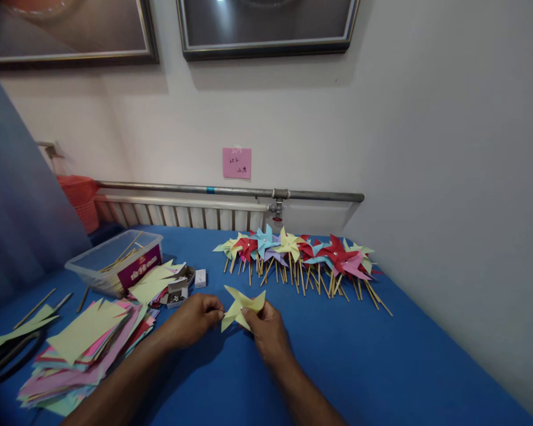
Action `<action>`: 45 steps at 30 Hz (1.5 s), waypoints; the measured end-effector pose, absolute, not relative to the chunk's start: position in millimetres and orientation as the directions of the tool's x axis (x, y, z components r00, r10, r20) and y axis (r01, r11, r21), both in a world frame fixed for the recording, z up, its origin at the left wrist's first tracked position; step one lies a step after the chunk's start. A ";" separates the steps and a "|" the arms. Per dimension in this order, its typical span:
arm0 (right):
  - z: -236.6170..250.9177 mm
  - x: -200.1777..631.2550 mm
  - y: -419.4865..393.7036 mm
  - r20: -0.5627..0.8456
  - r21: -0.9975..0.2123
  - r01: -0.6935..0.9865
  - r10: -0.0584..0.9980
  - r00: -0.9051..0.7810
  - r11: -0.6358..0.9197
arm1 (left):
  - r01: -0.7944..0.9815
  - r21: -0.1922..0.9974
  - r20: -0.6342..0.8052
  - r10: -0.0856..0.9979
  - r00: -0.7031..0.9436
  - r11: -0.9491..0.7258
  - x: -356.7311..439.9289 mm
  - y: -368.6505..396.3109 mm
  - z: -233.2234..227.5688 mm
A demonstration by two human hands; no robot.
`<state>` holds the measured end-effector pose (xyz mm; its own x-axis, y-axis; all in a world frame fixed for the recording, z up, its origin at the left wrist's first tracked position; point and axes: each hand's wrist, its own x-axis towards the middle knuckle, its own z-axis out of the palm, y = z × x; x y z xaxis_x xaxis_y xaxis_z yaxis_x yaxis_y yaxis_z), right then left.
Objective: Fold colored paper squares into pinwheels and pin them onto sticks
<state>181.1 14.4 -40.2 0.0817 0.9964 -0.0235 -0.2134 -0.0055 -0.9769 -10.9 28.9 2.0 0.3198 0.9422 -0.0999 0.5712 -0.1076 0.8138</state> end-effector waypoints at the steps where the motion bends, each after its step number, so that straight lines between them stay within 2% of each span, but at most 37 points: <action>1: -39.9 181.0 14.4 -0.032 -0.975 -0.222 0.996 0.079 -0.013 | 0.574 0.811 -0.096 0.943 0.319 -0.112 -10.8 28.5 2.6; 17: -41.3 182.0 15.6 -0.023 -0.969 -0.248 0.998 0.059 -0.008 | 0.602 0.787 -0.075 0.947 0.313 -0.137 -8.4 26.4 6.0; 45: -43.0 179.8 14.7 0.035 -0.994 -0.104 0.996 0.079 0.043 | 0.633 0.752 -0.020 0.955 0.297 -0.182 -3.0 22.4 7.0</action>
